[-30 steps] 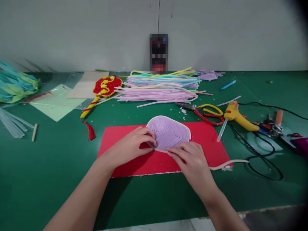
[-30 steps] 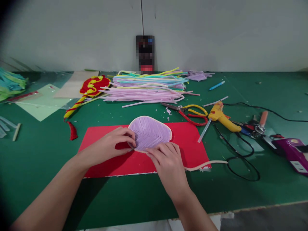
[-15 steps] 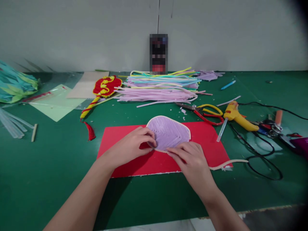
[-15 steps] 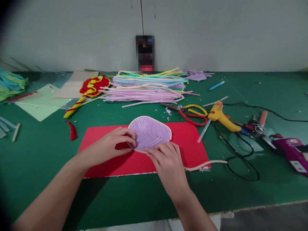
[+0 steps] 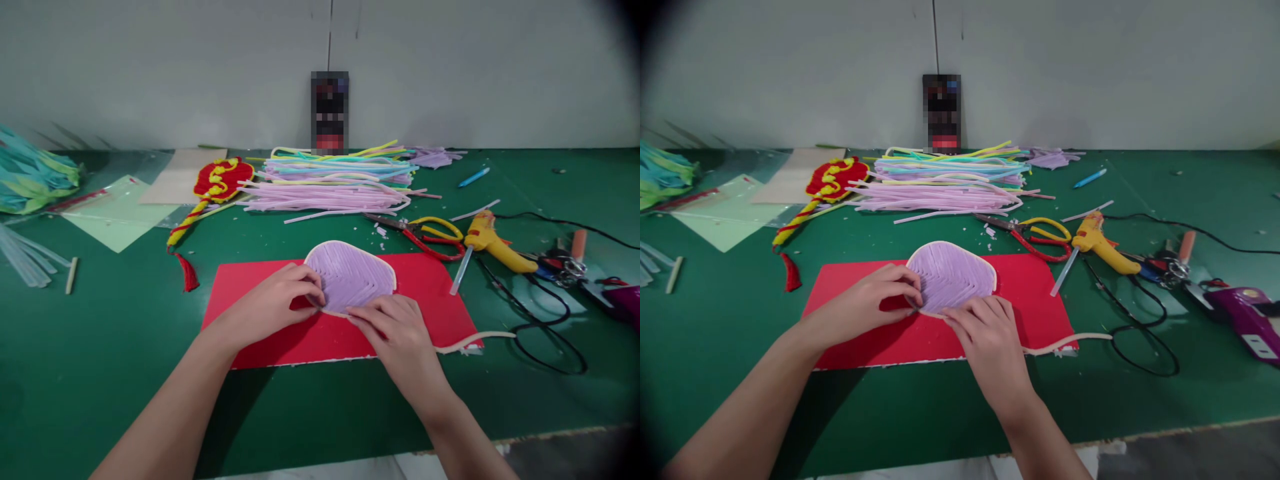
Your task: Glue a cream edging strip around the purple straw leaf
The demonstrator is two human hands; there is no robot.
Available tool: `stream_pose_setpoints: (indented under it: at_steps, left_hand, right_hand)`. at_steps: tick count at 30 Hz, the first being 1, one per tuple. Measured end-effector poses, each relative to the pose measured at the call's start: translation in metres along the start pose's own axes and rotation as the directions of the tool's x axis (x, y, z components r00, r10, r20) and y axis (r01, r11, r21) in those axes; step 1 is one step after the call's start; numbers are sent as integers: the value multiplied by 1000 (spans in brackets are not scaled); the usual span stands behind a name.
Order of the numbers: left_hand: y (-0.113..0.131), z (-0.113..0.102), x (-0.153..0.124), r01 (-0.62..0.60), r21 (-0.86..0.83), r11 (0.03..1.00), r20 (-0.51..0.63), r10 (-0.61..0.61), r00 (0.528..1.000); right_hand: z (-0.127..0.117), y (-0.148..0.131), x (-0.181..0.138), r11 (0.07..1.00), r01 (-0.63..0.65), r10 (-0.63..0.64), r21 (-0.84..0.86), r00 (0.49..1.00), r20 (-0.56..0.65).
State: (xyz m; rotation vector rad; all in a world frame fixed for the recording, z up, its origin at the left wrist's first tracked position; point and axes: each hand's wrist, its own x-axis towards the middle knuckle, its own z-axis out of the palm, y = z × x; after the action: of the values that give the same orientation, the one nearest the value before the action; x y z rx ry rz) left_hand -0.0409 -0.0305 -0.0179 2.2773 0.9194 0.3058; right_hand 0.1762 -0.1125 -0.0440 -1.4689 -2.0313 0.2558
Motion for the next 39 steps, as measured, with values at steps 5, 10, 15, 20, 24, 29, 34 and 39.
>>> stream_pose_setpoints:
  at_steps: [5,10,15,20,24,29,34,39]
  left_hand:
    - [-1,1,1,1,9,1000,4,-1,1000]
    - [-1,-1,0,6,-25,1000,14,-6,1000]
    - [-1,0,1,29,-155,988,-13,-31,999]
    - [-9,11,10,147,-97,984,-473,-175,863]
    - [-21,18,17,231,-107,967,-561,-250,789]
    - [-24,19,19,260,-154,953,-495,-302,814]
    - [-21,17,22,212,-163,964,-522,-266,811]
    - [-23,17,26,206,-175,963,-537,-269,799]
  right_hand:
    - [0,1,0,1000,5,-5,-14,1000,1]
    - [1,2,0,1000,14,-14,-23,1000,-4]
    - [1,1,0,1000,8,-8,-20,1000,-6]
    - [2,4,-1,1000,11,-11,-4,1000,-1]
    - [3,7,-1,999,37,-37,-9,999,-15]
    - [3,5,-1,1000,19,-19,22,999,-29]
    - [2,2,-2,999,4,-3,38,999,-36]
    - [4,4,-3,999,15,-12,42,999,-53]
